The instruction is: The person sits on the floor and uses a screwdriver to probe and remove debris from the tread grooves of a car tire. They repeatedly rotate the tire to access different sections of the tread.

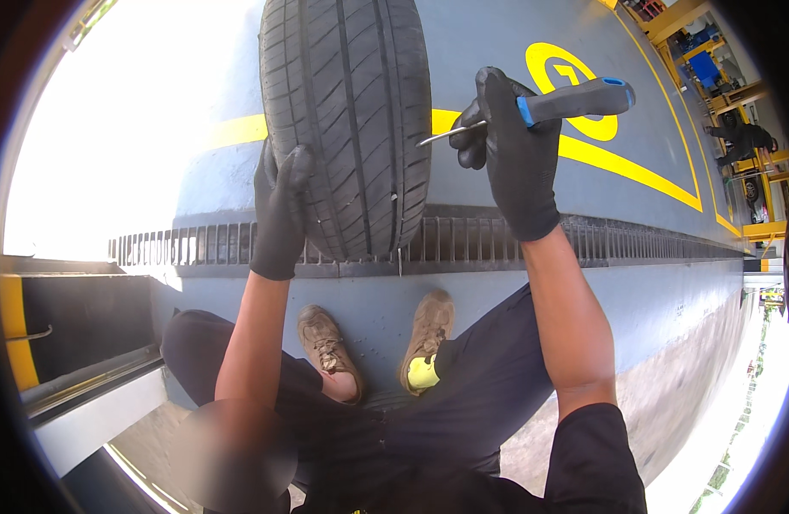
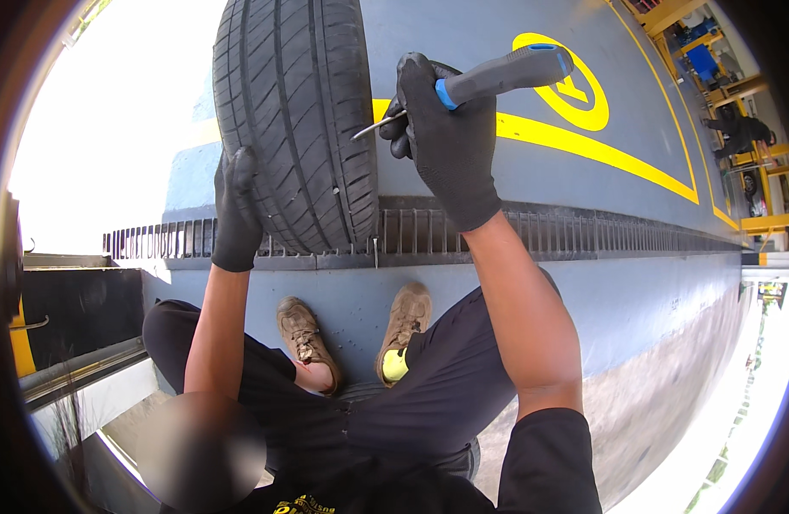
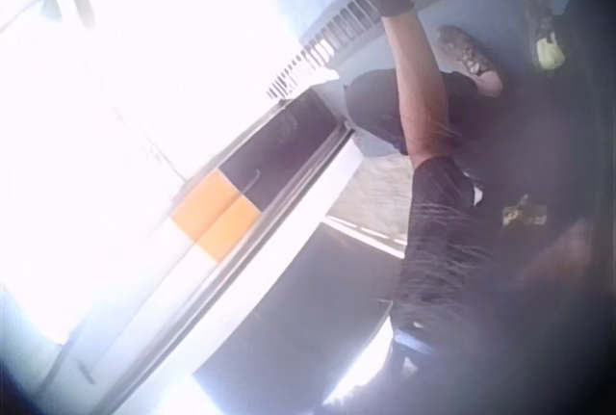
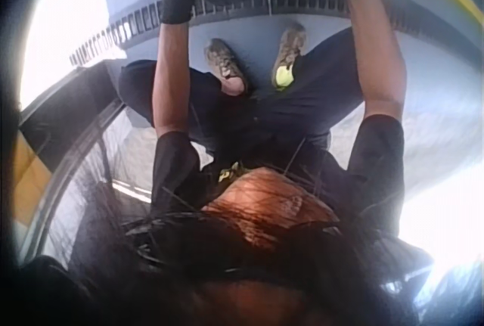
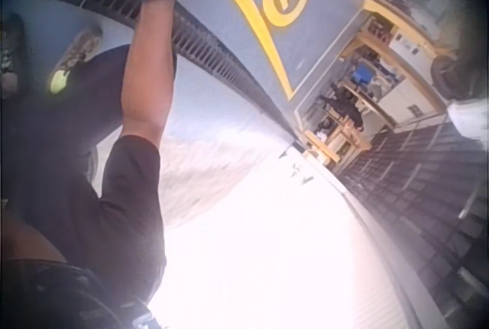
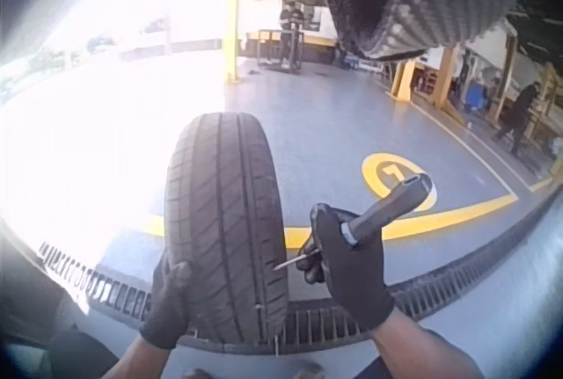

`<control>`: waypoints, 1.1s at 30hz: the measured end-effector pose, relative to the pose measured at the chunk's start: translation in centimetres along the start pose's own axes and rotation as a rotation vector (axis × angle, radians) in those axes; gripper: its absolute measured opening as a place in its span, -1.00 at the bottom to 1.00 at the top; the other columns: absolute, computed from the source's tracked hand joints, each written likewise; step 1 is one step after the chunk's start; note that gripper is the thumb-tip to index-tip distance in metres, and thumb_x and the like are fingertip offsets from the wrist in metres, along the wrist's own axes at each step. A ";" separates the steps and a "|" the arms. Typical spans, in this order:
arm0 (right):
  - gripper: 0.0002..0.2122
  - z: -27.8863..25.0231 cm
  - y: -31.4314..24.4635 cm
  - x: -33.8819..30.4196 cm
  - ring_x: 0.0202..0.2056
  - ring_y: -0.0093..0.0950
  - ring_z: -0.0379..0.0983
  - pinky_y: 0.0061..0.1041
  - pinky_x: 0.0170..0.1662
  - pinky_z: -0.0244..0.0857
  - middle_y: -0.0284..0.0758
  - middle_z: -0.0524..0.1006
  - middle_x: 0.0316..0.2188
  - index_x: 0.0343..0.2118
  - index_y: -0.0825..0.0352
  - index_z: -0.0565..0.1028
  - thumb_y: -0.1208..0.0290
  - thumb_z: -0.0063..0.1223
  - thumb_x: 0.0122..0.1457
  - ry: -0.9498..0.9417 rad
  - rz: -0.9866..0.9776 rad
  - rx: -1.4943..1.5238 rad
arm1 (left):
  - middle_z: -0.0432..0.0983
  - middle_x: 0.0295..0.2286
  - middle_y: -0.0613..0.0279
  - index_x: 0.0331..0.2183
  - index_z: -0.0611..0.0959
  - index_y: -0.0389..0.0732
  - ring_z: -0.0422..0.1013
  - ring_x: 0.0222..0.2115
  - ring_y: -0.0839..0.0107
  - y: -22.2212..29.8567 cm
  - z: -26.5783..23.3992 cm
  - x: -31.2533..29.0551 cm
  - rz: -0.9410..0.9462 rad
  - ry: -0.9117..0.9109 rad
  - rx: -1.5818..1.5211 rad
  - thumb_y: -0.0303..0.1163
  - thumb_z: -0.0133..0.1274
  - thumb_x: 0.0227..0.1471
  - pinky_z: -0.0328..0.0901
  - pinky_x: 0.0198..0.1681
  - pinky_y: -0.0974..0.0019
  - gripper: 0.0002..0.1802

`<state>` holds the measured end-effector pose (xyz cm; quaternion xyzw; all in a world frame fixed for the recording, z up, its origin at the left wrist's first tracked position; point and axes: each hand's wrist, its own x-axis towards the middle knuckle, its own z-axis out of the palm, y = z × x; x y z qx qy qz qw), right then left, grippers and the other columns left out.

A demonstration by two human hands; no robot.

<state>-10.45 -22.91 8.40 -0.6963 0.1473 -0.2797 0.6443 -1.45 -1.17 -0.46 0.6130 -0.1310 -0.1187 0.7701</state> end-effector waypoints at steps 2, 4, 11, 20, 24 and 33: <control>-0.68 0.2 0.1 -0.2 -0.76 -0.60 0.35 -0.63 -0.66 0.19 -0.32 0.48 -0.73 -0.57 0.32 0.48 0.25 0.07 0.28 0.036 -0.019 0.005 | 0.43 -0.12 0.11 0.11 0.36 -0.35 0.36 -0.06 0.35 0.5 0.3 0.1 0.003 -0.033 -0.052 -0.18 0.05 0.16 0.23 0.07 0.25 -0.40; -0.72 0.6 0.0 -0.9 -0.76 -0.62 0.34 -0.64 -0.66 0.18 -0.33 0.48 -0.72 -0.54 0.33 0.47 0.28 0.07 0.28 0.089 -0.064 0.006 | 0.43 -0.14 0.11 0.10 0.37 -0.35 0.36 -0.08 0.36 0.7 0.4 0.2 0.006 -0.052 -0.054 -0.18 0.04 0.16 0.23 0.06 0.26 -0.41; -0.73 1.1 1.0 -2.3 -0.69 -0.74 0.36 -0.67 -0.61 0.30 -0.49 0.39 -0.75 -0.55 0.34 0.45 0.38 0.05 0.30 0.200 -0.218 -0.077 | 0.44 -0.15 0.13 0.08 0.39 -0.36 0.36 -0.09 0.39 0.6 0.5 -0.1 0.064 -0.041 0.049 -0.16 0.03 0.17 0.23 0.05 0.28 -0.43; -0.75 0.9 3.2 -2.7 -0.61 -0.71 0.37 -0.65 -0.54 0.26 -0.43 0.45 -0.66 -0.52 0.37 0.44 0.39 0.05 0.29 0.111 -0.212 -0.197 | 0.43 -0.13 0.14 0.08 0.40 -0.34 0.34 -0.07 0.38 -0.3 0.0 0.5 0.022 -0.053 0.043 -0.12 0.00 0.20 0.21 0.08 0.28 -0.43; -0.75 1.2 3.7 -3.7 -0.53 -0.64 0.48 -0.64 -0.48 0.36 -0.39 0.49 -0.58 -0.37 0.42 0.50 0.31 0.01 0.32 0.078 -0.122 -0.222 | 0.43 -0.11 0.11 0.09 0.39 -0.34 0.34 -0.06 0.37 -0.1 0.3 0.6 0.017 -0.048 0.024 -0.12 -0.02 0.21 0.20 0.09 0.27 -0.43; -0.70 2.9 3.1 -3.7 -0.64 -0.70 0.35 -0.65 -0.57 0.28 -0.44 0.43 -0.66 -0.48 0.38 0.50 0.29 -0.01 0.35 0.246 -0.029 0.077 | 0.43 -0.11 0.07 0.09 0.40 -0.35 0.35 -0.05 0.35 0.3 0.8 -0.1 0.087 -0.050 0.046 -0.13 0.06 0.15 0.23 0.07 0.25 -0.39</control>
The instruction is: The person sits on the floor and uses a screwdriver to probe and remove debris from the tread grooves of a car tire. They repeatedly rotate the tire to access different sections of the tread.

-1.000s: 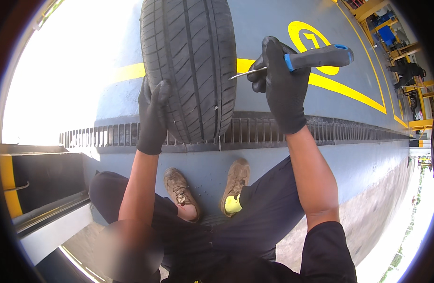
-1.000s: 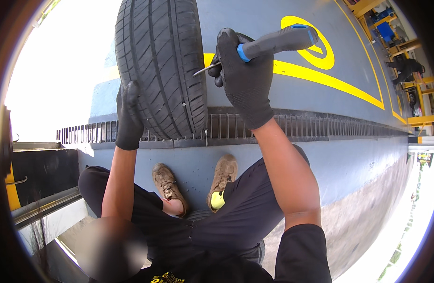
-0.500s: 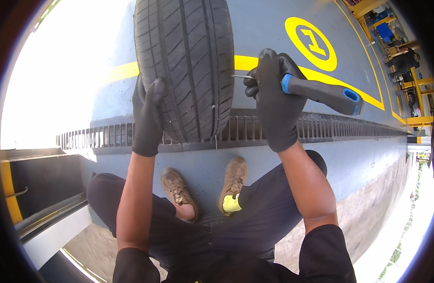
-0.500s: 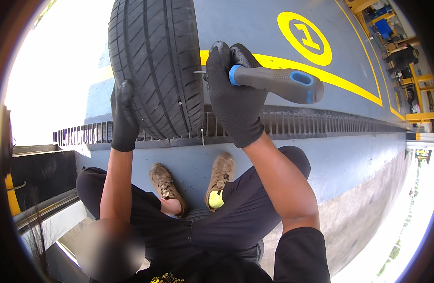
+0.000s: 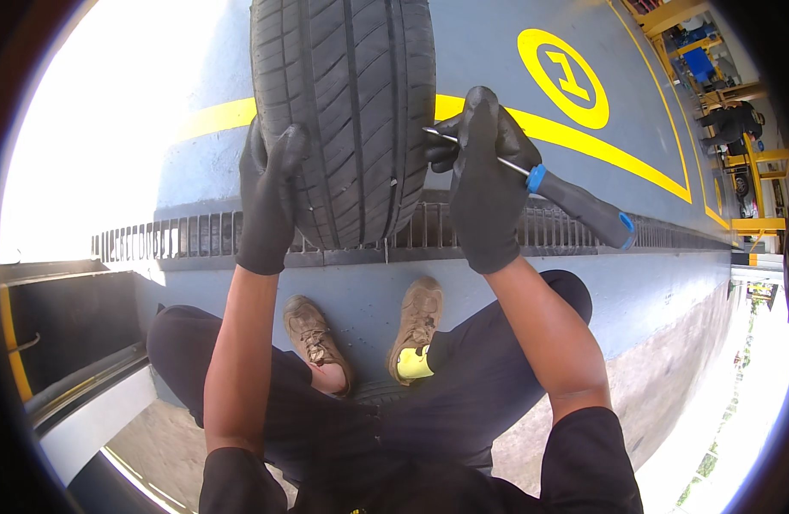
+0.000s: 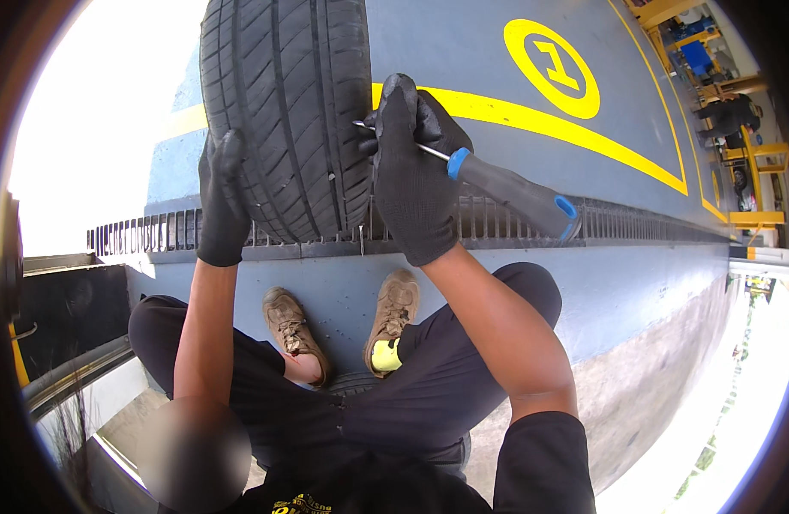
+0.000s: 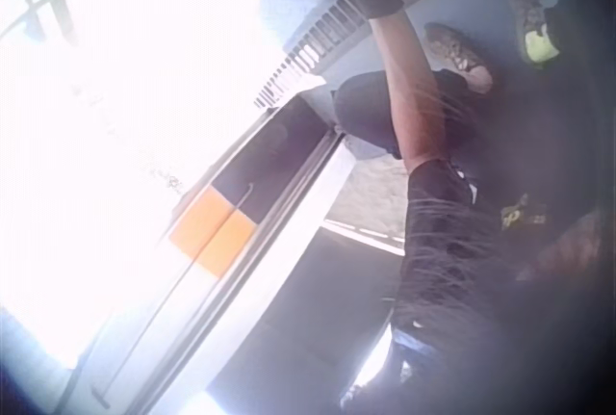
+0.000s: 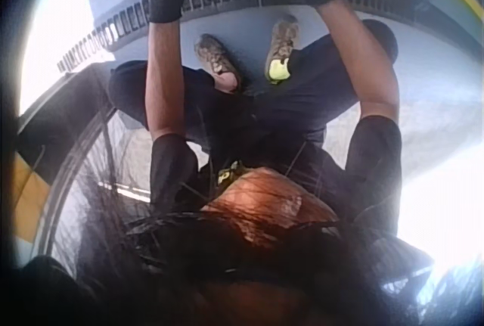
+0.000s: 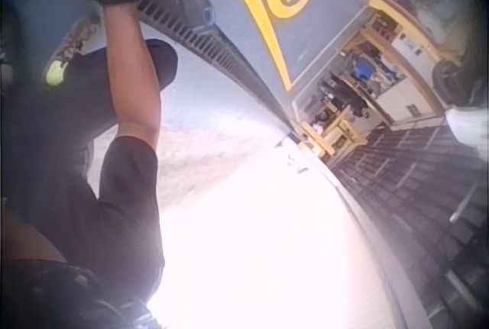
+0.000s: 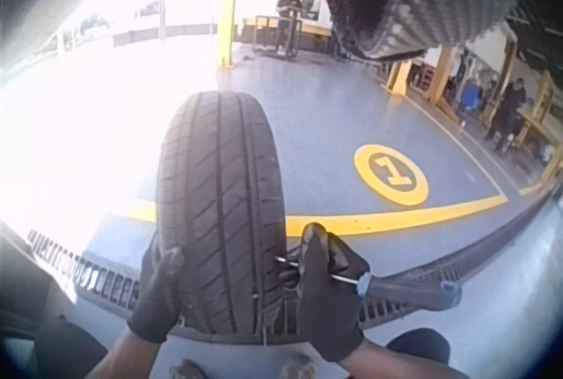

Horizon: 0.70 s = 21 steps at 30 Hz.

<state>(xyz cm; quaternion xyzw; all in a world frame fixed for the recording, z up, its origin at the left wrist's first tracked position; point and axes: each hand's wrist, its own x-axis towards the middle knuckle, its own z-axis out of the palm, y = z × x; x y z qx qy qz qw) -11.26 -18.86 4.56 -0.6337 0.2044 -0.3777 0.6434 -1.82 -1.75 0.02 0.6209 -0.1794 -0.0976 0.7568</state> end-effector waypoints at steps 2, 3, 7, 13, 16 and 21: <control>-0.70 -0.1 0.2 0.2 -0.64 -0.69 0.35 -0.64 -0.57 0.30 -0.43 0.43 -0.66 -0.48 0.38 0.50 0.28 -0.01 0.35 0.000 -0.002 0.002 | 0.43 -0.10 0.07 0.09 0.39 -0.34 0.36 -0.05 0.35 0.1 0.1 -0.1 -0.019 0.010 0.008 -0.13 0.06 0.15 0.24 0.07 0.25 -0.39; -0.69 -0.2 0.3 0.3 -0.64 -0.69 0.34 -0.64 -0.57 0.30 -0.43 0.43 -0.66 -0.49 0.38 0.49 0.28 -0.01 0.35 -0.001 0.004 0.000 | 0.43 -0.10 0.07 0.09 0.39 -0.34 0.36 -0.04 0.35 0.2 0.1 0.0 -0.021 0.009 0.012 -0.14 0.06 0.15 0.24 0.07 0.25 -0.39; -0.68 -0.2 0.4 0.2 -0.65 -0.70 0.32 -0.64 -0.57 0.28 -0.44 0.42 -0.68 -0.52 0.37 0.47 0.29 -0.01 0.35 0.017 -0.013 -0.028 | 0.43 -0.10 0.08 0.09 0.39 -0.33 0.36 -0.04 0.35 0.0 -0.2 -0.1 -0.008 0.001 -0.003 -0.16 0.06 0.15 0.24 0.08 0.26 -0.40; -0.70 -0.2 0.8 0.2 -0.67 -0.69 0.31 -0.61 -0.58 0.19 -0.46 0.42 -0.70 -0.53 0.38 0.50 0.35 -0.01 0.34 -0.004 -0.108 -0.074 | 0.42 -0.08 0.07 0.10 0.37 -0.35 0.35 -0.02 0.35 -0.2 -0.3 0.3 -0.020 -0.010 -0.087 -0.17 0.04 0.16 0.23 0.08 0.26 -0.41; -0.71 -0.5 1.5 0.5 -0.67 -0.69 0.32 -0.60 -0.58 0.16 -0.47 0.44 -0.71 -0.52 0.40 0.51 0.38 0.01 0.33 0.001 -0.222 -0.174 | 0.42 -0.08 0.07 0.11 0.36 -0.35 0.35 -0.02 0.35 -0.4 -0.1 0.7 -0.055 0.004 -0.163 -0.16 0.04 0.16 0.24 0.09 0.27 -0.40; -0.73 -0.2 1.5 0.4 -0.66 -0.69 0.33 -0.61 -0.59 0.16 -0.46 0.47 -0.70 -0.51 0.39 0.54 0.38 0.02 0.33 -0.002 -0.263 -0.197 | 0.41 -0.06 0.06 0.11 0.36 -0.34 0.36 -0.02 0.36 -0.4 -0.2 -0.1 -0.015 -0.001 -0.116 -0.18 0.04 0.17 0.26 0.07 0.27 -0.41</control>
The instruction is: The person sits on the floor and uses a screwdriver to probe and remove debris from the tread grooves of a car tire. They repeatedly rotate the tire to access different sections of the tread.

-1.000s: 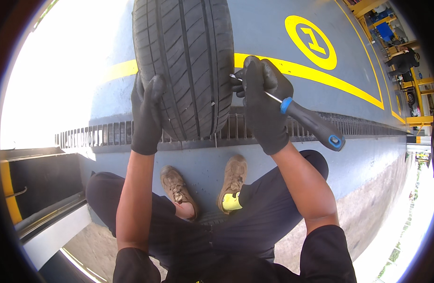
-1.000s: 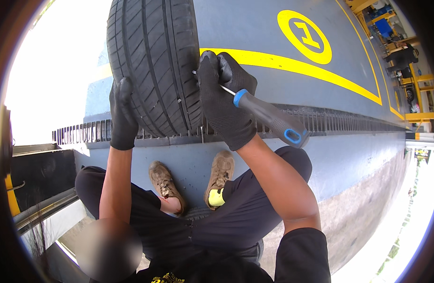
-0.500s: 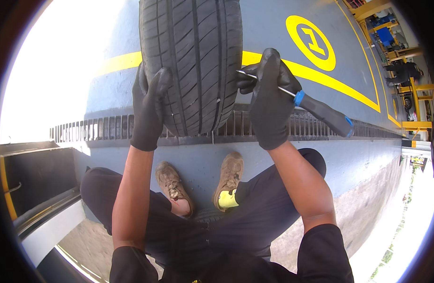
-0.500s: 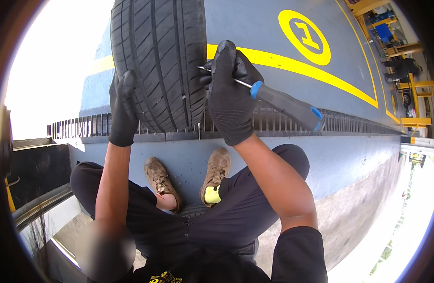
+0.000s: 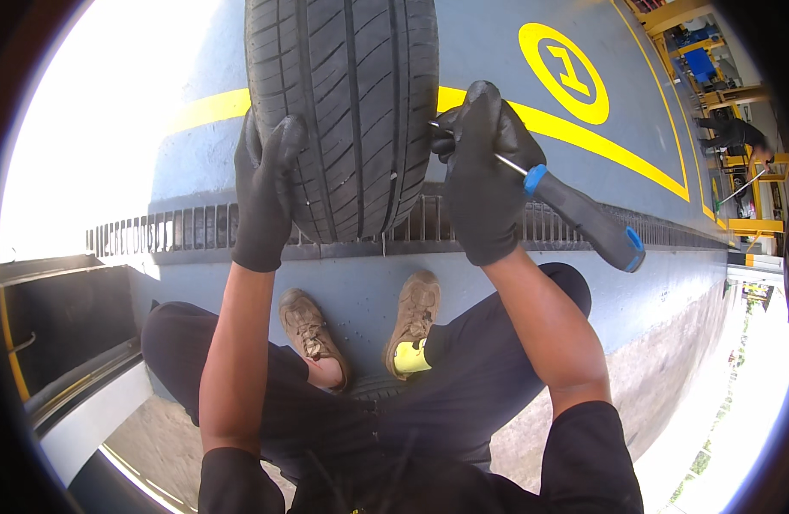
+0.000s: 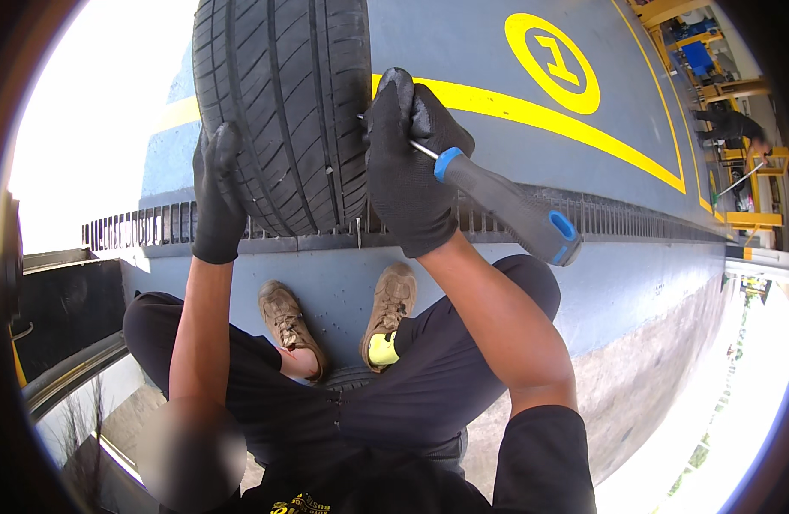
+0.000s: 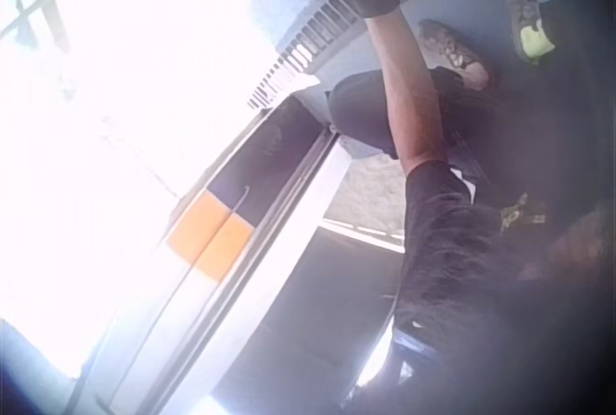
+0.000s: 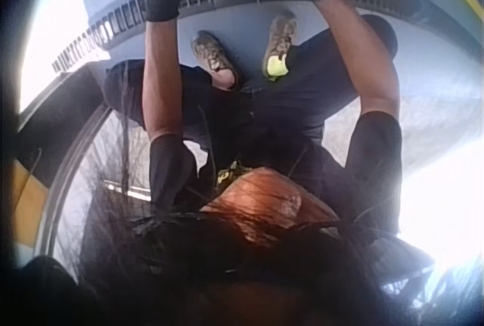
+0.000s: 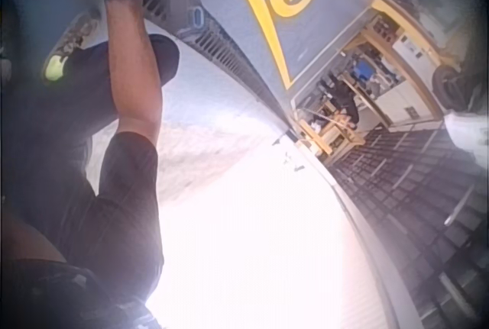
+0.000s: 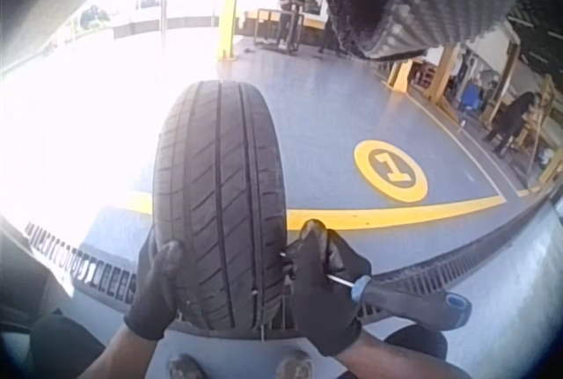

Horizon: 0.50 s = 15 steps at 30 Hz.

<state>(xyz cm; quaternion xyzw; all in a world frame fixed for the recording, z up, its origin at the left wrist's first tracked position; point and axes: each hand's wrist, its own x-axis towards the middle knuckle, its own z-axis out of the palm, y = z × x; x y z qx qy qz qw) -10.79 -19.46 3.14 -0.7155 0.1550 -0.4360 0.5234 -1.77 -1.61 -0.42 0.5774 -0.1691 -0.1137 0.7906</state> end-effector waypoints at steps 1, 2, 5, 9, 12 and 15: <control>-0.73 -0.1 0.0 0.0 -0.66 -0.68 0.34 -0.62 -0.59 0.17 -0.45 0.48 -0.69 -0.50 0.39 0.54 0.38 0.02 0.33 -0.014 0.006 -0.006 | 0.41 -0.05 0.06 0.11 0.36 -0.34 0.36 -0.02 0.36 0.0 -0.1 -0.1 0.003 -0.001 0.006 -0.19 0.04 0.18 0.26 0.07 0.27 -0.42; -0.71 -0.1 -0.1 0.0 -0.66 -0.66 0.36 -0.61 -0.58 0.20 -0.42 0.48 -0.67 -0.49 0.39 0.53 0.33 -0.01 0.34 -0.041 0.085 0.028 | 0.40 -0.05 0.06 0.11 0.37 -0.34 0.36 -0.02 0.36 -0.2 -0.1 -0.3 -0.007 0.003 -0.005 -0.19 0.03 0.18 0.27 0.07 0.27 -0.43; -0.66 0.1 -1.1 -0.1 -0.67 -0.62 0.38 -0.61 -0.57 0.24 -0.37 0.49 -0.64 -0.46 0.39 0.50 0.22 -0.05 0.35 -0.126 0.264 0.117 | 0.40 -0.04 0.06 0.10 0.39 -0.33 0.36 -0.02 0.36 -1.2 -0.8 -0.3 0.088 -0.003 0.168 -0.20 0.03 0.19 0.27 0.07 0.26 -0.45; -0.66 1.4 -1.4 -0.7 -0.67 -0.68 0.36 -0.64 -0.60 0.20 -0.40 0.48 -0.67 -0.49 0.38 0.51 0.23 -0.01 0.35 -0.214 0.223 0.181 | 0.43 -0.07 0.08 0.08 0.41 -0.33 0.36 -0.03 0.36 -4.0 -3.5 0.3 0.515 -0.013 0.803 -0.20 0.04 0.18 0.27 0.05 0.26 -0.46; -0.59 0.7 -1.3 0.1 -0.69 -0.66 0.34 -0.64 -0.61 0.17 -0.39 0.45 -0.71 -0.54 0.34 0.47 0.10 -0.02 0.33 -0.128 0.305 0.188 | 0.43 -0.09 0.08 0.08 0.41 -0.34 0.36 -0.03 0.35 -0.8 -0.4 0.0 0.102 0.025 0.247 -0.22 0.06 0.16 0.27 0.05 0.26 -0.45; -0.56 -0.3 -0.9 1.4 -0.70 -0.65 0.35 -0.64 -0.61 0.18 -0.37 0.45 -0.71 -0.54 0.34 0.46 0.05 -0.05 0.33 -0.057 0.338 0.179 | 0.44 -0.10 0.08 0.07 0.41 -0.36 0.36 -0.05 0.35 0.1 0.2 0.1 0.015 0.031 0.069 -0.20 0.06 0.15 0.26 0.04 0.26 -0.44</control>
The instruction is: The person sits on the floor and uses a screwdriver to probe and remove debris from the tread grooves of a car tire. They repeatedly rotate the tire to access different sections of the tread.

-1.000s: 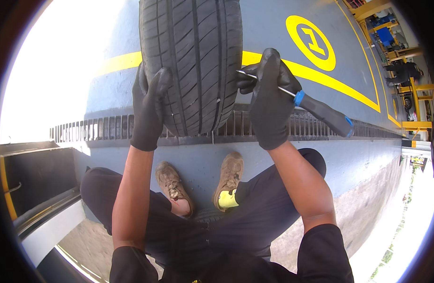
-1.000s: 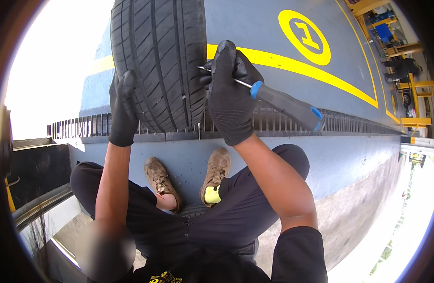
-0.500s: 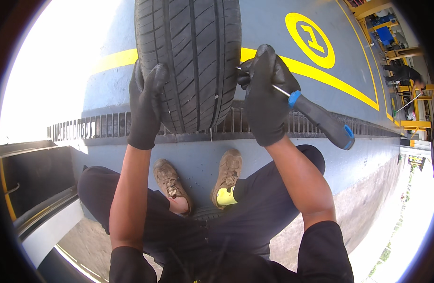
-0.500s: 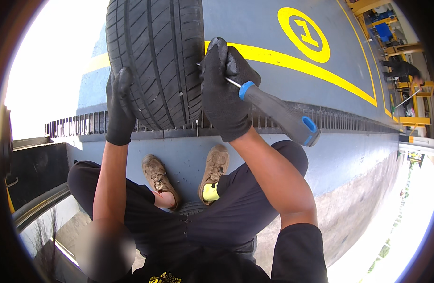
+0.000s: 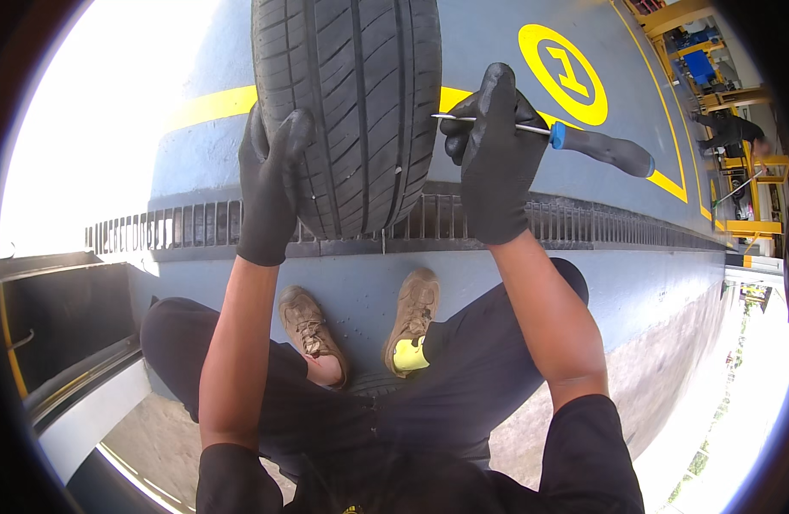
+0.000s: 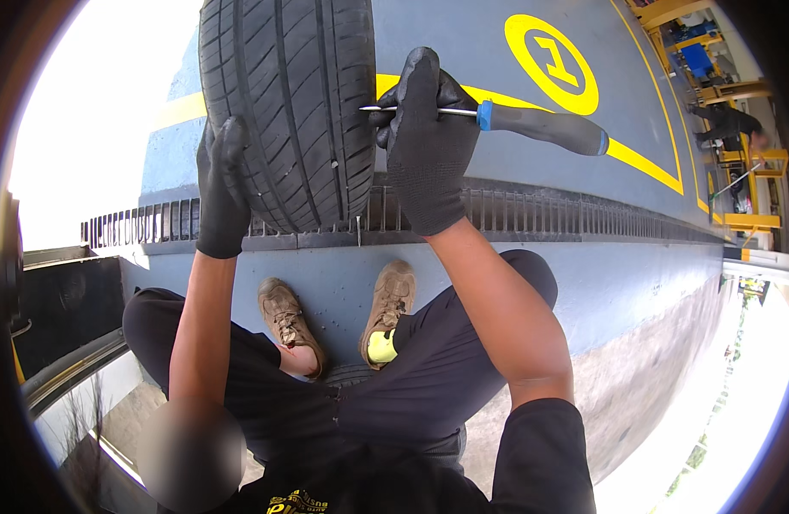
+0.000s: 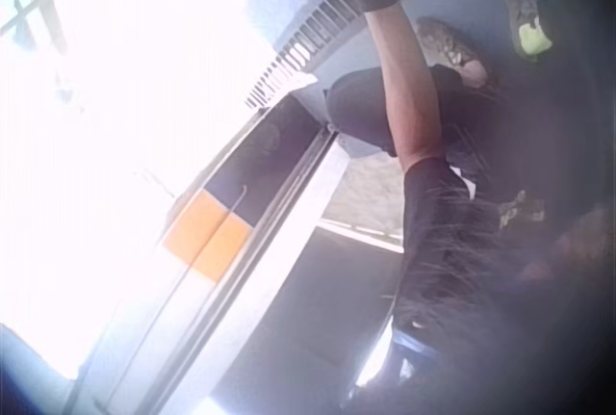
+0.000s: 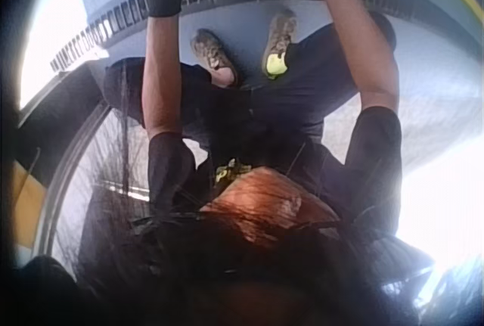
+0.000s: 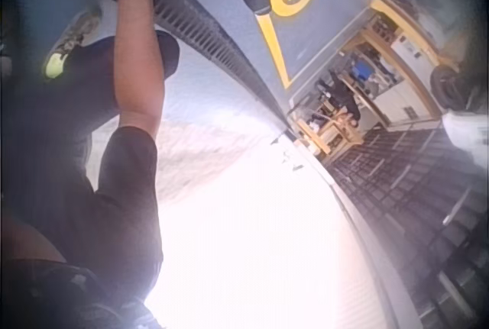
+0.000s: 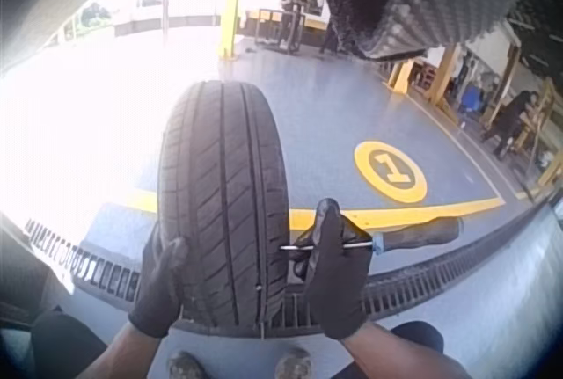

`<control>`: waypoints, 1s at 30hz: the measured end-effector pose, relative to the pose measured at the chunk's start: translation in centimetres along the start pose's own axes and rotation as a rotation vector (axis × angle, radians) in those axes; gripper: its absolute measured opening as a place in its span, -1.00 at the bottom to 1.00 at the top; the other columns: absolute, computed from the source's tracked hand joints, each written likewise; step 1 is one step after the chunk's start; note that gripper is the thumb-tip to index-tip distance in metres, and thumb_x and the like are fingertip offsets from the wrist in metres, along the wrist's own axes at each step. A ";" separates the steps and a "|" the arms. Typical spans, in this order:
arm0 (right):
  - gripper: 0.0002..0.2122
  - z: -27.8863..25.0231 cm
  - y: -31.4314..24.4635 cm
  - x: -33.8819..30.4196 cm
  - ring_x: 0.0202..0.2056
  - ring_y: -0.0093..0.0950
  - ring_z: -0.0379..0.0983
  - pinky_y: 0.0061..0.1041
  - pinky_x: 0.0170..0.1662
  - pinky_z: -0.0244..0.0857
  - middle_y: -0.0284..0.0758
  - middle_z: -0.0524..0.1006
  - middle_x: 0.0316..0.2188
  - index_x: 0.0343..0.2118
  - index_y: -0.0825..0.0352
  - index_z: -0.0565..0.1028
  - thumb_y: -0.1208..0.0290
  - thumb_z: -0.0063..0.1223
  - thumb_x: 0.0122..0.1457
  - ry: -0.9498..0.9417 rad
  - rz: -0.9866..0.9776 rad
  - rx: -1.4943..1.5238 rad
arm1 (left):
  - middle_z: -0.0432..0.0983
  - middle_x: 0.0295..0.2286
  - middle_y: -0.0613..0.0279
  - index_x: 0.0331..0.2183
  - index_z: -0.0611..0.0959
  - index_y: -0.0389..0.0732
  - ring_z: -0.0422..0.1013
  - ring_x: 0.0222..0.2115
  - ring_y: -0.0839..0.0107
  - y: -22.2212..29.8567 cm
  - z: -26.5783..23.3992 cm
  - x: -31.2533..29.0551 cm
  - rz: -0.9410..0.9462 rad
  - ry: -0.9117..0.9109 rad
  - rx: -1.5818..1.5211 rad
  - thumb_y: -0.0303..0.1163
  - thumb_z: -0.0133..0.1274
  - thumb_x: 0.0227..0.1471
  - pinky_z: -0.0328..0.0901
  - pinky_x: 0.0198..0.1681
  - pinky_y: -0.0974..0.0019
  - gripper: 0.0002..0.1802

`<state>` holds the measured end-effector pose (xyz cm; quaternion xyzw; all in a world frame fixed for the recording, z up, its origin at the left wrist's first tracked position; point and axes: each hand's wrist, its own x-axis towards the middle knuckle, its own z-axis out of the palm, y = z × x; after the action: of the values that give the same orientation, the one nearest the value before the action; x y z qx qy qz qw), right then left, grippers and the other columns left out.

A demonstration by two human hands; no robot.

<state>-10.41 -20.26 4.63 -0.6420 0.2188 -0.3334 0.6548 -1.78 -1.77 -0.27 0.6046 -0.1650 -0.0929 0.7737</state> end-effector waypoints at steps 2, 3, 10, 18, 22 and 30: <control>-0.63 -0.5 0.1 0.0 -0.68 -0.67 0.37 -0.64 -0.62 0.22 -0.40 0.45 -0.70 -0.50 0.36 0.48 0.18 -0.06 0.37 -0.001 -0.020 0.003 | 0.44 -0.10 0.08 0.06 0.42 -0.36 0.37 -0.06 0.35 0.1 -0.1 0.0 0.023 -0.019 0.025 -0.20 0.06 0.15 0.26 0.04 0.26 -0.45; -0.64 -0.4 0.1 -0.1 -0.67 -0.68 0.37 -0.64 -0.62 0.22 -0.41 0.44 -0.70 -0.50 0.35 0.48 0.18 -0.05 0.37 -0.009 -0.051 -0.009 | 0.44 -0.11 0.08 0.05 0.42 -0.36 0.37 -0.07 0.35 -0.5 -0.6 0.1 0.146 -0.042 0.174 -0.19 0.06 0.15 0.27 0.03 0.27 -0.45; -0.66 -0.1 0.7 -0.6 -0.66 -0.72 0.29 -0.65 -0.60 0.18 -0.47 0.40 -0.69 -0.53 0.32 0.45 0.23 -0.03 0.36 0.005 -0.134 -0.048 | 0.43 -0.13 0.06 0.01 0.44 -0.37 0.37 -0.10 0.34 -0.3 -0.1 0.0 0.084 -0.033 0.210 -0.12 0.06 0.15 0.27 0.02 0.26 -0.44; -0.68 0.2 1.0 -0.7 -0.68 -0.72 0.24 -0.62 -0.61 0.11 -0.50 0.36 -0.72 -0.58 0.32 0.42 0.36 -0.02 0.35 -0.004 -0.220 -0.018 | 0.43 -0.12 0.09 0.06 0.41 -0.34 0.37 -0.08 0.36 -0.1 0.0 -0.2 0.015 -0.010 0.063 -0.11 0.07 0.14 0.26 0.03 0.26 -0.40; -0.71 -0.1 1.7 -0.5 -0.67 -0.69 0.27 -0.59 -0.60 0.12 -0.45 0.37 -0.73 -0.58 0.33 0.43 0.42 0.00 0.33 0.010 -0.376 -0.137 | 0.44 -0.12 0.09 0.05 0.41 -0.34 0.37 -0.08 0.37 -0.2 0.1 -0.2 0.027 -0.026 0.001 -0.12 0.06 0.15 0.26 0.04 0.26 -0.41; -0.66 0.0 1.9 -0.6 -0.66 -0.61 0.31 -0.57 -0.56 0.18 -0.35 0.49 -0.67 -0.54 0.41 0.47 0.31 -0.07 0.36 -0.016 -0.715 -0.464 | 0.44 -0.14 0.11 0.07 0.41 -0.33 0.39 -0.08 0.37 -0.7 -0.7 -0.2 0.141 -0.054 0.194 -0.14 0.07 0.15 0.29 0.02 0.26 -0.42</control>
<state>-10.54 -19.88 2.65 -0.8105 0.0467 -0.4763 0.3377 -1.73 -1.26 -1.09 0.6609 -0.2362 -0.0383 0.7113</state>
